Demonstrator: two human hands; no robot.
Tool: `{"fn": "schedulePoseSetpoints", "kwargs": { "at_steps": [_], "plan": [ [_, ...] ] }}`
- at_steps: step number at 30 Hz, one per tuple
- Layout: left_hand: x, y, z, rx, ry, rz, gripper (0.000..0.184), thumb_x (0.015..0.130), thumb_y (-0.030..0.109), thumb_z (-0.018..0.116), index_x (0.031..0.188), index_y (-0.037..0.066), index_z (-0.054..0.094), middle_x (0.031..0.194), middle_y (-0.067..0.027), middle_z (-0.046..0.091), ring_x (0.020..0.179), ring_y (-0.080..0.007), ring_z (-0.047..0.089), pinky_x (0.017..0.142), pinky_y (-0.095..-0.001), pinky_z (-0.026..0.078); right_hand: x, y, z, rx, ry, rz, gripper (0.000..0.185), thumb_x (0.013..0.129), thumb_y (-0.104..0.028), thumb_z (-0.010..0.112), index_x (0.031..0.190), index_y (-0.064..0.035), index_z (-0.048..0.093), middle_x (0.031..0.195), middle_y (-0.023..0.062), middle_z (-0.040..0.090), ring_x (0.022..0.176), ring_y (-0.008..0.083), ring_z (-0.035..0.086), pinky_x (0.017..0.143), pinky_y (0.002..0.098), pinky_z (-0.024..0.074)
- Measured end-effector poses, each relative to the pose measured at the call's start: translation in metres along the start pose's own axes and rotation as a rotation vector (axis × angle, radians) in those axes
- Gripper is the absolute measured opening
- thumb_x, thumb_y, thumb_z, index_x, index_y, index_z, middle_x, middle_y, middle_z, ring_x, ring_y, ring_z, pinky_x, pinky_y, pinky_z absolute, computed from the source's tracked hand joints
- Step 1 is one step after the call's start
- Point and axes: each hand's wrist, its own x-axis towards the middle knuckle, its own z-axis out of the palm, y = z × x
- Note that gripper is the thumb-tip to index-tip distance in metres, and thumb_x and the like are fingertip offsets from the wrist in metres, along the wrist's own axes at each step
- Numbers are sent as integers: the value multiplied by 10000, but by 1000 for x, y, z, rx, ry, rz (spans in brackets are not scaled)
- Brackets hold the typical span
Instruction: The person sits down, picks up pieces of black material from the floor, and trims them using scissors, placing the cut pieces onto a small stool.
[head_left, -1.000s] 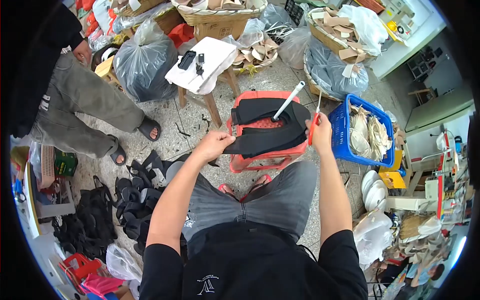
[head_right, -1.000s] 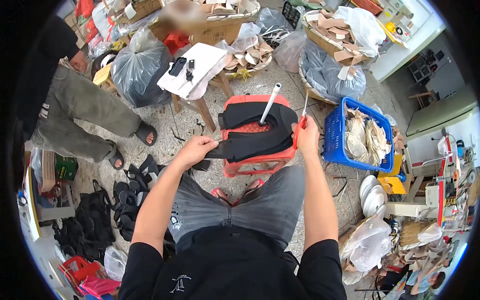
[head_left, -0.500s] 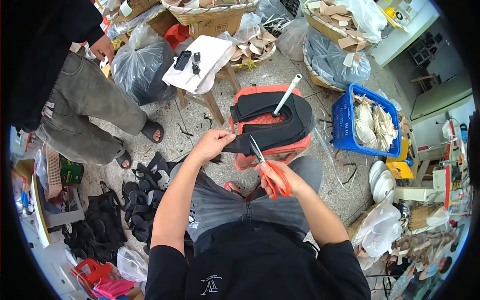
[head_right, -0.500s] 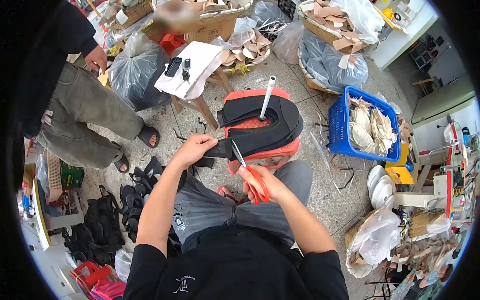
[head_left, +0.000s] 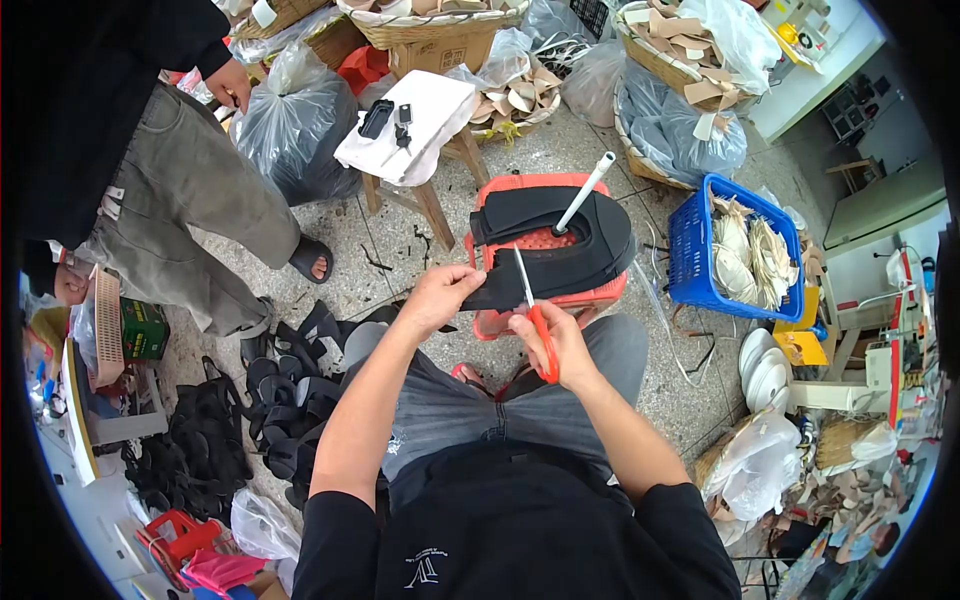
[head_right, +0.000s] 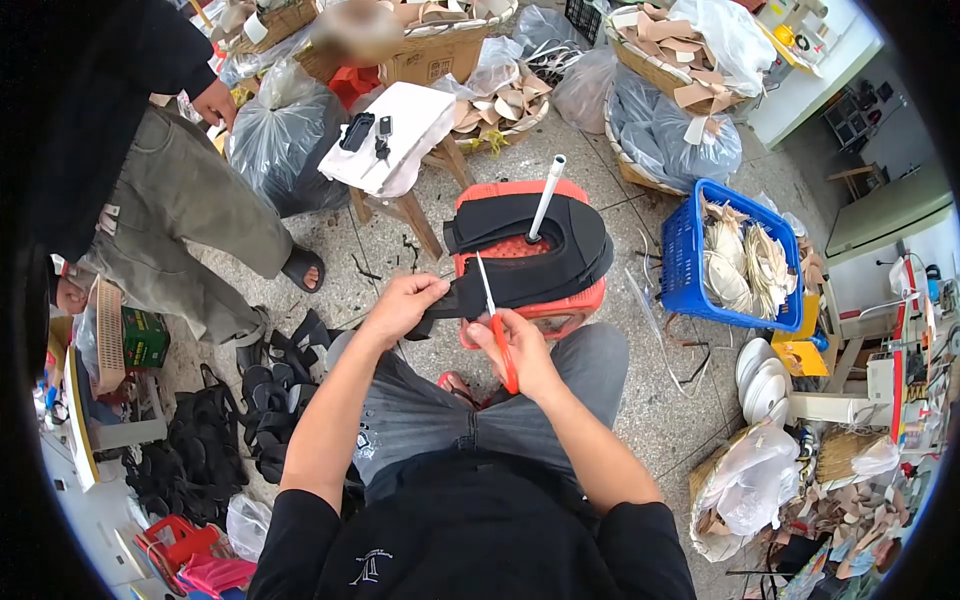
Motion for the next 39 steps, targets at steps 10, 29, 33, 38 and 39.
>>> {"fn": "schedulePoseSetpoints", "kwargs": {
  "at_steps": [10, 29, 33, 38, 39],
  "plan": [
    [-110, -16, 46, 313, 233, 349, 248, 994, 210, 662, 1079, -1, 760, 962, -122, 762, 796, -291, 661, 738, -347, 510, -2, -26, -1, 90, 270, -361, 460, 917, 38, 624, 1355, -67, 530, 834, 7, 563, 641, 73, 543, 532, 220, 407],
    [-93, 141, 92, -329, 97, 470, 273, 1045, 108, 636, 794, 17, 580, 710, 44, 486, 660, -82, 393, 608, -260, 358, -85, -51, -3, 114, 390, -845, 600, 897, 36, 681, 1452, -7, 459, 1221, 159, 665, 941, 172, 645, 781, 286, 529],
    [-99, 111, 99, -348, 3, 292, 286, 1048, 127, 641, 797, 10, 567, 731, 31, 504, 682, -82, 402, 615, -253, 361, -85, -67, -13, -1, 377, -721, 566, 882, 44, 676, 1417, -2, 497, 1205, 146, 672, 956, 170, 635, 817, 290, 522],
    [-119, 81, 92, -281, 35, 207, 253, 1035, 149, 660, 838, -3, 616, 772, -7, 586, 691, -113, 472, 633, -264, 402, -71, -51, -20, -152, 245, -635, 531, 873, 11, 683, 1386, -4, 545, 1114, 85, 656, 891, 142, 572, 789, 257, 469],
    [-123, 76, 90, -254, 43, 209, 243, 1031, 154, 666, 852, -7, 634, 783, -18, 611, 691, -123, 494, 639, -268, 416, -69, -49, -21, -191, 216, -631, 524, 872, -2, 686, 1379, -6, 557, 1085, 66, 650, 867, 133, 552, 776, 245, 453]
  ]
}}
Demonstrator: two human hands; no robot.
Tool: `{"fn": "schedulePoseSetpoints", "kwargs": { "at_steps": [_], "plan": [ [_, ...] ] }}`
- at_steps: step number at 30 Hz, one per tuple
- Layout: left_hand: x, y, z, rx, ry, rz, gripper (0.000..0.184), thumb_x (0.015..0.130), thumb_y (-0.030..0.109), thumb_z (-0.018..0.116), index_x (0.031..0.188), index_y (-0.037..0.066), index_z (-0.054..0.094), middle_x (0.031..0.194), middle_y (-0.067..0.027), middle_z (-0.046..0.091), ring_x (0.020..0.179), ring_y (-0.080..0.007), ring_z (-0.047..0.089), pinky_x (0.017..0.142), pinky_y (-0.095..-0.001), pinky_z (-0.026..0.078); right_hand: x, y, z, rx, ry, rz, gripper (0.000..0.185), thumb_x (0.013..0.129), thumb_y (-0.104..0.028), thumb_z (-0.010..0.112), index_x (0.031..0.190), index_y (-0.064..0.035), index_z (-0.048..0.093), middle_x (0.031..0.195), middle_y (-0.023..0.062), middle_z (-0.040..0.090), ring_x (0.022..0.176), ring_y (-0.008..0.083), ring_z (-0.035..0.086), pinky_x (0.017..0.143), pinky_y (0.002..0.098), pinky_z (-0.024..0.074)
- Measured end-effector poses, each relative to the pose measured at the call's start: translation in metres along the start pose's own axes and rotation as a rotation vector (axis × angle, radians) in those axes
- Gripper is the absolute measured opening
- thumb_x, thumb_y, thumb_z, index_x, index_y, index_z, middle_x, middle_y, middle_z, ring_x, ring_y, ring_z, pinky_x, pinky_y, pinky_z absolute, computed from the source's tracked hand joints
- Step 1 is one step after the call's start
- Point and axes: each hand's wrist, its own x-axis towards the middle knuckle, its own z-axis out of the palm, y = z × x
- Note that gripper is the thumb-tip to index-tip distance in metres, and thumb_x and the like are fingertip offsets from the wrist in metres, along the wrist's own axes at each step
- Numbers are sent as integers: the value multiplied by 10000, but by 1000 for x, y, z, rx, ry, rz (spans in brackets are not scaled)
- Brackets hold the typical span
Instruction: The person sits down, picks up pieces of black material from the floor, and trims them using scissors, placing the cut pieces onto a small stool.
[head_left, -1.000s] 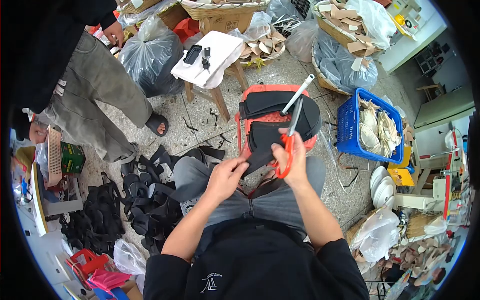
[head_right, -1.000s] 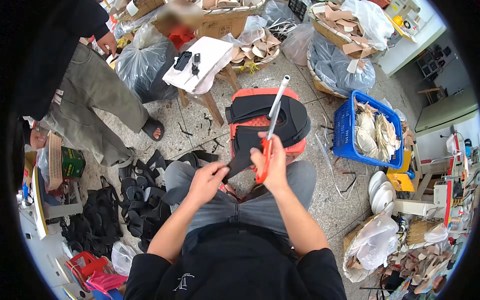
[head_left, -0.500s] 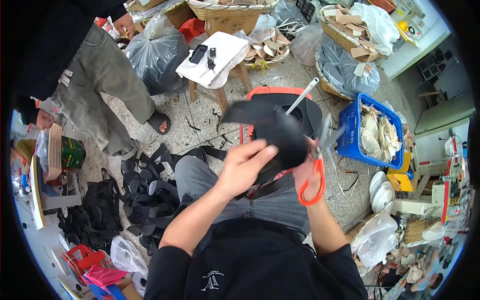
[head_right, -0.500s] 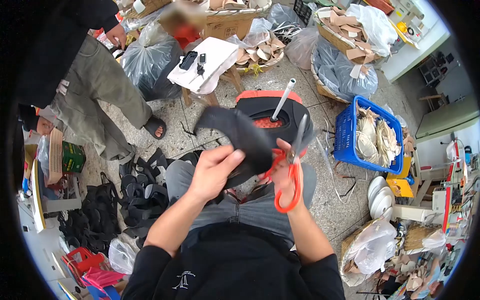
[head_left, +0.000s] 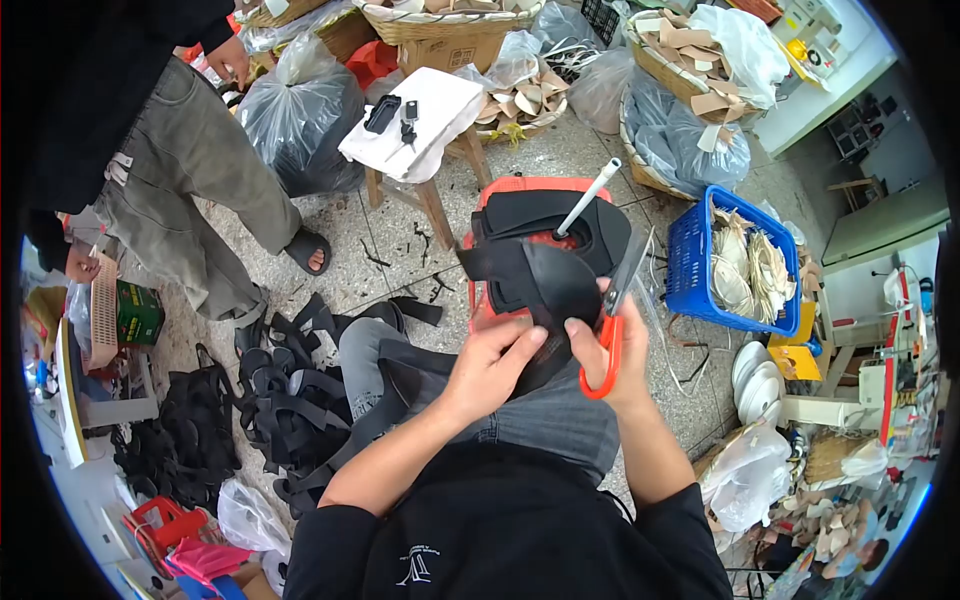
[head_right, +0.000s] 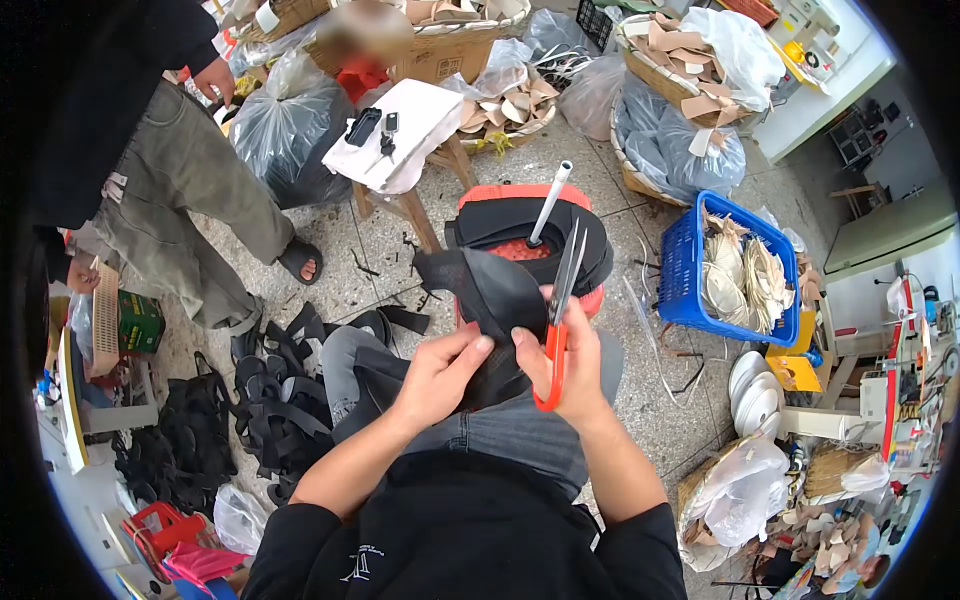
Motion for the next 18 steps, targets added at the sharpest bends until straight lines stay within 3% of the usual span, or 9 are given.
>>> {"fn": "schedulePoseSetpoints", "kwargs": {
  "at_steps": [2, 3, 5, 8, 10, 13, 15, 16, 18],
  "plan": [
    [-12, -12, -7, 310, 121, 276, 175, 1005, 166, 687, 966, 1, 729, 852, -67, 704, 711, -208, 598, 674, -309, 477, 24, -34, 2, -71, 48, -163, 511, 854, -6, 694, 1352, -6, 579, 1059, 53, 652, 852, 141, 553, 797, 263, 460],
    [-14, -9, -17, 312, 109, 277, 175, 1005, 166, 687, 966, 1, 729, 852, -67, 704, 711, -208, 598, 674, -309, 477, 35, -49, -4, -71, 60, -162, 511, 854, -6, 694, 1352, -6, 579, 1059, 53, 652, 852, 141, 553, 797, 263, 460],
    [-18, 2, -37, 638, 130, 557, 161, 974, 101, 689, 1054, -33, 731, 877, -124, 716, 758, -248, 646, 707, -327, 499, 54, -74, -21, -123, 161, -223, 529, 854, 41, 669, 1370, 0, 559, 1115, 104, 685, 907, 171, 616, 827, 271, 493],
    [-11, 12, -45, 606, 160, 534, 207, 984, 146, 698, 1100, -19, 746, 894, -73, 736, 728, -226, 629, 699, -329, 501, 85, -95, -41, -56, 314, -222, 503, 877, 11, 650, 1373, 11, 565, 1123, 114, 691, 927, 168, 621, 834, 264, 491],
    [-5, 22, -48, 204, 90, -93, 203, 988, 133, 685, 1093, -33, 738, 860, -27, 710, 706, -159, 588, 688, -308, 485, 109, -84, -63, 148, 466, -216, 475, 905, -19, 636, 1375, 14, 572, 1113, 118, 692, 899, 160, 623, 800, 261, 500],
    [11, 4, -57, 74, 46, -189, 205, 992, 149, 678, 1073, -28, 743, 833, -14, 692, 698, -141, 570, 681, -298, 474, 124, -26, -88, 179, 450, -234, 450, 922, -49, 645, 1363, 18, 584, 1063, 121, 699, 876, 154, 622, 766, 255, 503],
    [28, -13, -65, -46, 4, -278, 210, 996, 165, 670, 1053, -22, 747, 806, -1, 674, 690, -122, 551, 674, -288, 464, 127, 29, -102, 19, 405, -2, 457, 915, -78, 686, 1354, 5, 593, 1044, 129, 700, 882, 150, 619, 755, 250, 509],
    [36, -20, -68, -47, 4, -277, 210, 996, 165, 670, 1053, -22, 747, 806, -1, 674, 690, -122, 551, 674, -288, 464, 123, 57, -107, -63, 381, 112, 464, 916, -118, 703, 1351, 4, 597, 1046, 144, 711, 875, 190, 646, 762, 287, 530],
    [48, -35, -74, 182, -21, -258, 193, 1008, 166, 653, 1009, -5, 742, 783, 15, 643, 681, -106, 525, 648, -269, 439, 112, 99, -115, -143, 350, 232, 474, 918, -158, 719, 1348, 2, 601, 1049, 159, 722, 869, 231, 673, 770, 323, 550]
  ]
}}
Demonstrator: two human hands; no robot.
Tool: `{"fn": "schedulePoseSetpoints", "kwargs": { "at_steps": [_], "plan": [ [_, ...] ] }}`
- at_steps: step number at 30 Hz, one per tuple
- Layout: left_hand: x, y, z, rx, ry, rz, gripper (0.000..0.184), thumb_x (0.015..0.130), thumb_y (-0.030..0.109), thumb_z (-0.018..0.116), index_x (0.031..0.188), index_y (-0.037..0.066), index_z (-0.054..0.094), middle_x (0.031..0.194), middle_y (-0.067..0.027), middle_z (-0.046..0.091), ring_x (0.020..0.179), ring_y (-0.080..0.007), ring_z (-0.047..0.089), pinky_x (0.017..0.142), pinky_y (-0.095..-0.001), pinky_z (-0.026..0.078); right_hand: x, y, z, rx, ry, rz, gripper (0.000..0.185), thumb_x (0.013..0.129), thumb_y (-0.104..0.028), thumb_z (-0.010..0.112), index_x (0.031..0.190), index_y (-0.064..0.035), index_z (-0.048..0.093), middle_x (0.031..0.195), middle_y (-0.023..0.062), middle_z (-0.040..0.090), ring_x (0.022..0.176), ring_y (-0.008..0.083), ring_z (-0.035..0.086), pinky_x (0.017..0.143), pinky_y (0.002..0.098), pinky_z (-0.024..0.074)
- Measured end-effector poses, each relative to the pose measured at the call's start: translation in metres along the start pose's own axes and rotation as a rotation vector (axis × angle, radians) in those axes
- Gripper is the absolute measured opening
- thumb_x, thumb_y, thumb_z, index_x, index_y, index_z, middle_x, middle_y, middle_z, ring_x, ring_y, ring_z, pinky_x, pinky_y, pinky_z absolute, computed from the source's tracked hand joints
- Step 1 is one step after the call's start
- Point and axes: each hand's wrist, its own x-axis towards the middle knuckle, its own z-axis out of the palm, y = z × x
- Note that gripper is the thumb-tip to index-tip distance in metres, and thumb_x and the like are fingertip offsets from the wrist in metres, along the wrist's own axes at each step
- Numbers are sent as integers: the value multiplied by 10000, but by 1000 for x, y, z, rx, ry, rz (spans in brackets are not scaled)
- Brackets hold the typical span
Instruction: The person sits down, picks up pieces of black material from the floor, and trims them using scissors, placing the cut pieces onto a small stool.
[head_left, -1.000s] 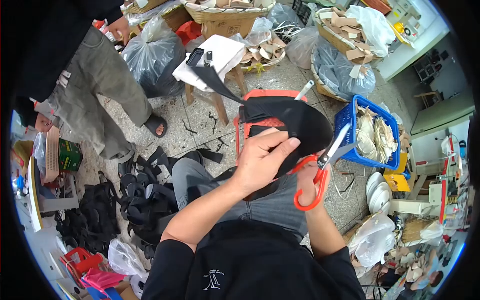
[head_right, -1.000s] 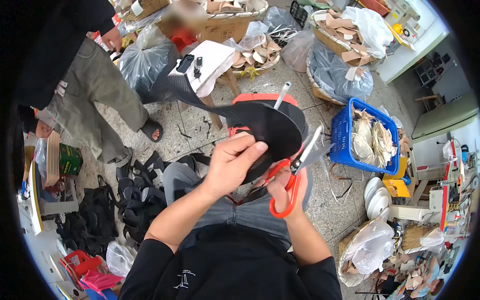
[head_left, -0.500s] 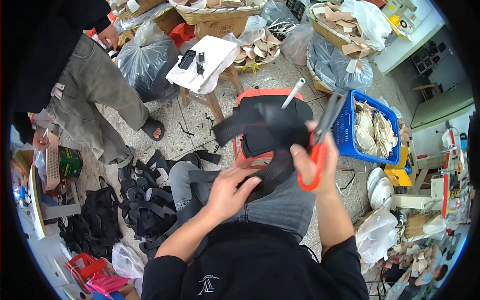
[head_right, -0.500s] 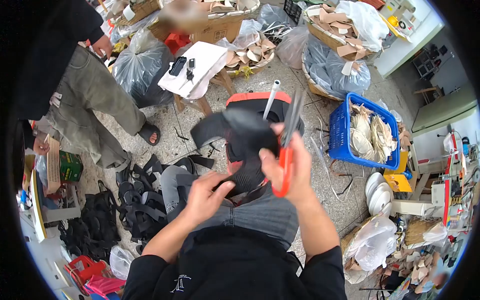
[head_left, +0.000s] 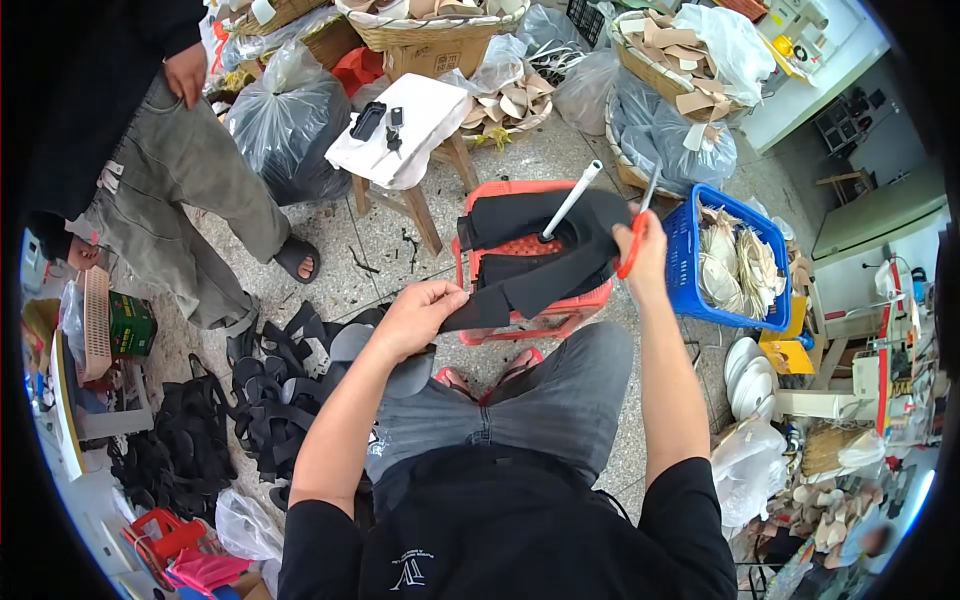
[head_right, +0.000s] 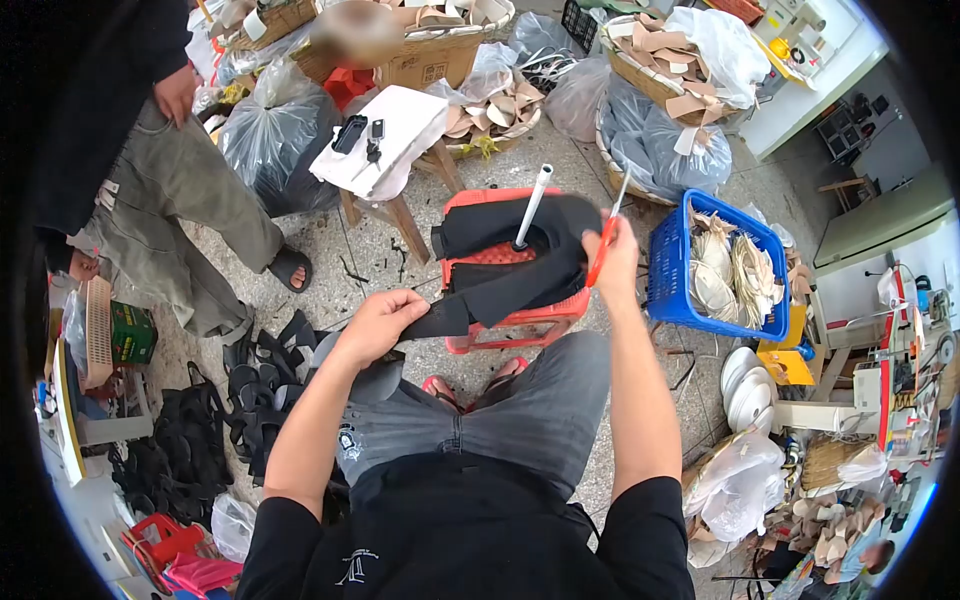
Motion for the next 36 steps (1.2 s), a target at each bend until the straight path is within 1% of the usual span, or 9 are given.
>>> {"fn": "schedulePoseSetpoints", "kwargs": {
  "at_steps": [2, 5, 7, 9, 10, 12, 17, 28, 36],
  "plan": [
    [13, -11, -5, 233, 9, 16, 193, 1021, 166, 636, 964, 11, 737, 759, 30, 612, 672, -90, 498, 623, -251, 415, -2, 23, 0, -693, 23, -132, 520, 919, -247, 748, 1351, 3, 604, 1037, 185, 740, 848, 349, 708, 791, 424, 574],
    [33, -28, -9, 267, 30, 76, 198, 1019, 173, 639, 955, 13, 736, 749, 31, 606, 669, -87, 494, 620, -251, 413, -37, -7, 9, -806, 93, -89, 501, 940, -301, 756, 1296, 26, 624, 936, 164, 718, 793, 333, 671, 786, 399, 555],
    [39, -35, -10, 292, 46, 133, 204, 1018, 181, 642, 945, 15, 736, 739, 31, 601, 665, -84, 490, 617, -251, 411, -60, -11, 9, -700, 155, -228, 493, 954, -351, 764, 1275, 2, 639, 865, 135, 705, 708, 278, 666, 668, 370, 546],
    [42, -39, -12, 275, 47, 128, 207, 1010, 193, 650, 960, 16, 743, 736, 20, 613, 664, -100, 502, 624, -266, 422, -91, -12, 12, -270, -217, -125, 460, 992, -388, 724, 1268, -32, 635, 816, 115, 682, 581, 201, 623, 514, 313, 491],
    [42, -41, -14, 260, 47, 124, 212, 1003, 206, 657, 974, 17, 750, 734, 10, 625, 662, -116, 514, 632, -281, 434, -117, -43, 22, 41, -392, 322, 424, 1051, -407, 636, 1266, -42, 613, 767, 96, 650, 493, 133, 555, 420, 260, 414],
    [43, -43, -13, 232, 44, 121, 231, 988, 231, 673, 1004, 20, 765, 728, -12, 648, 658, -148, 538, 648, -312, 457, -146, -33, 30, 161, -635, 565, 471, 1084, -431, 563, 1273, 0, 586, 746, 102, 636, 479, 147, 543, 417, 275, 430],
    [38, -41, -12, 282, 47, 169, 225, 993, 225, 669, 1001, 22, 765, 728, -11, 648, 652, -147, 535, 646, -311, 454, -172, -28, 53, 173, -854, 627, 572, 1098, -506, 509, 1239, 44, 580, 723, 108, 624, 456, 163, 531, 407, 291, 414],
    [29, -42, -2, 200, 43, 164, 179, 1010, 169, 656, 965, 22, 748, 750, 40, 609, 660, -75, 473, 606, -241, 394, -170, -34, 67, 98, -817, 520, 542, 1098, -501, 517, 1193, 27, 596, 715, 83, 609, 433, 136, 499, 406, 269, 380],
    [1, -34, 33, -64, 171, 126, 159, 1028, 159, 645, 1016, 35, 744, 812, 43, 619, 721, -73, 506, 662, -232, 427, -192, -27, 110, 329, -422, 169, 367, 993, -174, 710, 1291, -26, 555, 725, 33, 585, 529, 98, 522, 473, 232, 409]
  ]
}}
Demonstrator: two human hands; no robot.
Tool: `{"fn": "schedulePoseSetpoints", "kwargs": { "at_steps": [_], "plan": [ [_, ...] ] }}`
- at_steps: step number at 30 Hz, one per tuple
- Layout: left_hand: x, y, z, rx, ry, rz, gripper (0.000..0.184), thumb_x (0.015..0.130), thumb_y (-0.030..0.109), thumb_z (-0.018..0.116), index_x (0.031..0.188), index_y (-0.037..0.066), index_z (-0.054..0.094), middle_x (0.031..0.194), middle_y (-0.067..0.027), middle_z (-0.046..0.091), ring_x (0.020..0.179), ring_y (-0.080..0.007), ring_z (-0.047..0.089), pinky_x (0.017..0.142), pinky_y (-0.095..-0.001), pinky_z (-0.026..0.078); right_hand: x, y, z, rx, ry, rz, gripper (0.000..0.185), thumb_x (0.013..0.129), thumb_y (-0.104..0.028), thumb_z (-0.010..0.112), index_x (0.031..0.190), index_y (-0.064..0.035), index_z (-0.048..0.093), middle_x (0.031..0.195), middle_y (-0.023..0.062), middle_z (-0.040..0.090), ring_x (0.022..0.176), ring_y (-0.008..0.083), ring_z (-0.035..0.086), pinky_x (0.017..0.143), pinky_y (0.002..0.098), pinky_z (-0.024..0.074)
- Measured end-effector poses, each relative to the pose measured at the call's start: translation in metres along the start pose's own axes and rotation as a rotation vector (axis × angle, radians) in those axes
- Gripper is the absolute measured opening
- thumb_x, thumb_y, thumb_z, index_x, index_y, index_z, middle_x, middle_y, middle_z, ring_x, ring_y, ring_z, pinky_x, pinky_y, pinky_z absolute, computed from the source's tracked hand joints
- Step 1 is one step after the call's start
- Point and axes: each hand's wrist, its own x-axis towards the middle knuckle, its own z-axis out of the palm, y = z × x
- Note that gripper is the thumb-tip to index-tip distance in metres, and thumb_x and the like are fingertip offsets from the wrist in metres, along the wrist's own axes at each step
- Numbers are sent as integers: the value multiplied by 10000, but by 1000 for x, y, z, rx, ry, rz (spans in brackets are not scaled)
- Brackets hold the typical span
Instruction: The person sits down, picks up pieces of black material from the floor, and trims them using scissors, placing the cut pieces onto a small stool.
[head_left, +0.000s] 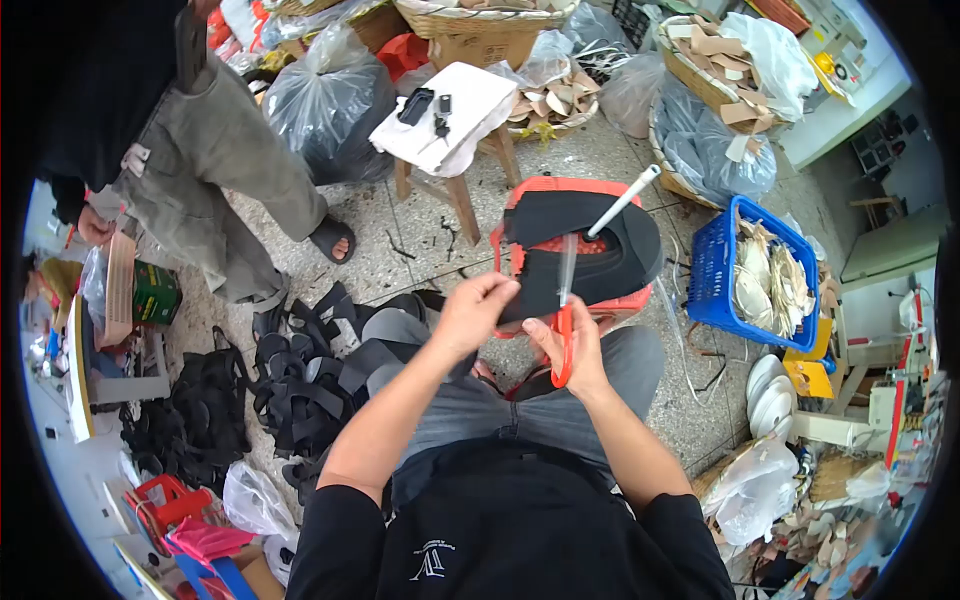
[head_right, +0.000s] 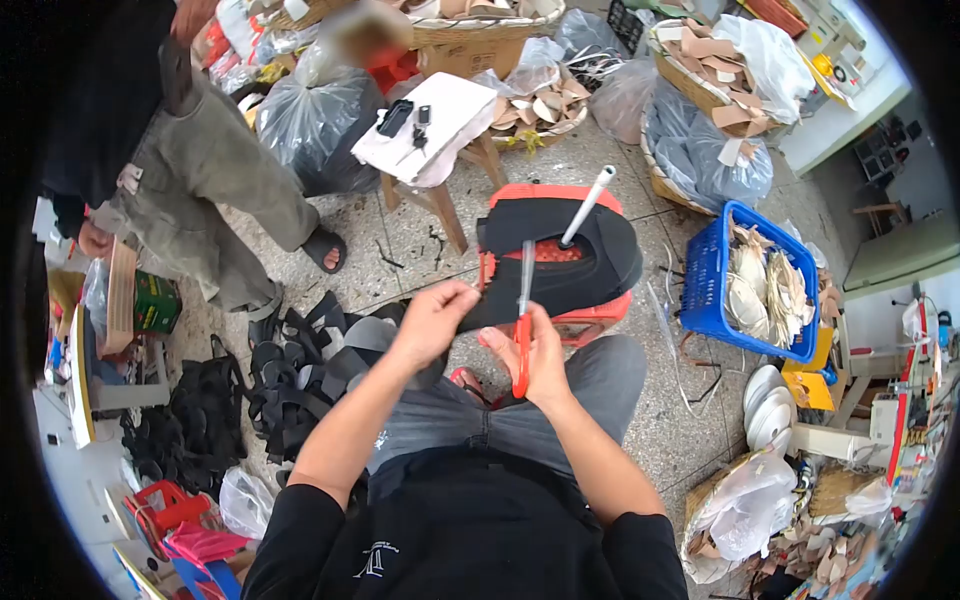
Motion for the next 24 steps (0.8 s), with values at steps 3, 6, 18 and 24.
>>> {"fn": "schedulePoseSetpoints", "kwargs": {
  "at_steps": [3, 6, 18, 24],
  "plan": [
    [-27, -2, 2, -98, -3, -41, 187, 1011, 174, 670, 1084, 17, 739, 920, -12, 695, 790, -113, 581, 736, -250, 469, 3, 0, 4, 64, 98, 4, 498, 912, 51, 663, 1371, -57, 501, 758, 25, 592, 590, 89, 540, 518, 220, 423],
    [-65, -18, -18, 288, -22, 235, 244, 989, 232, 690, 1131, 37, 729, 908, -89, 725, 763, -222, 657, 707, -311, 494, 10, -14, -3, 1, 64, -80, 492, 917, 55, 627, 1378, -59, 498, 757, 35, 587, 559, 94, 518, 503, 230, 421],
    [-98, 5, -9, -393, -40, -205, 194, 1065, 150, 622, 1045, 2, 746, 863, 65, 620, 732, -32, 477, 661, -171, 378, 4, -29, 0, 29, -117, -94, 574, 954, -13, 668, 1488, -44, 461, 1094, 95, 654, 891, 127, 599, 784, 246, 504],
    [-61, 67, 41, -521, 97, 105, 167, 1058, 145, 631, 1030, 6, 720, 819, 58, 600, 716, -46, 480, 640, -210, 396, -38, -49, -11, 116, 30, -140, 607, 888, -52, 721, 1447, 10, 493, 1227, 125, 677, 978, 169, 635, 911, 276, 502]
  ]
}}
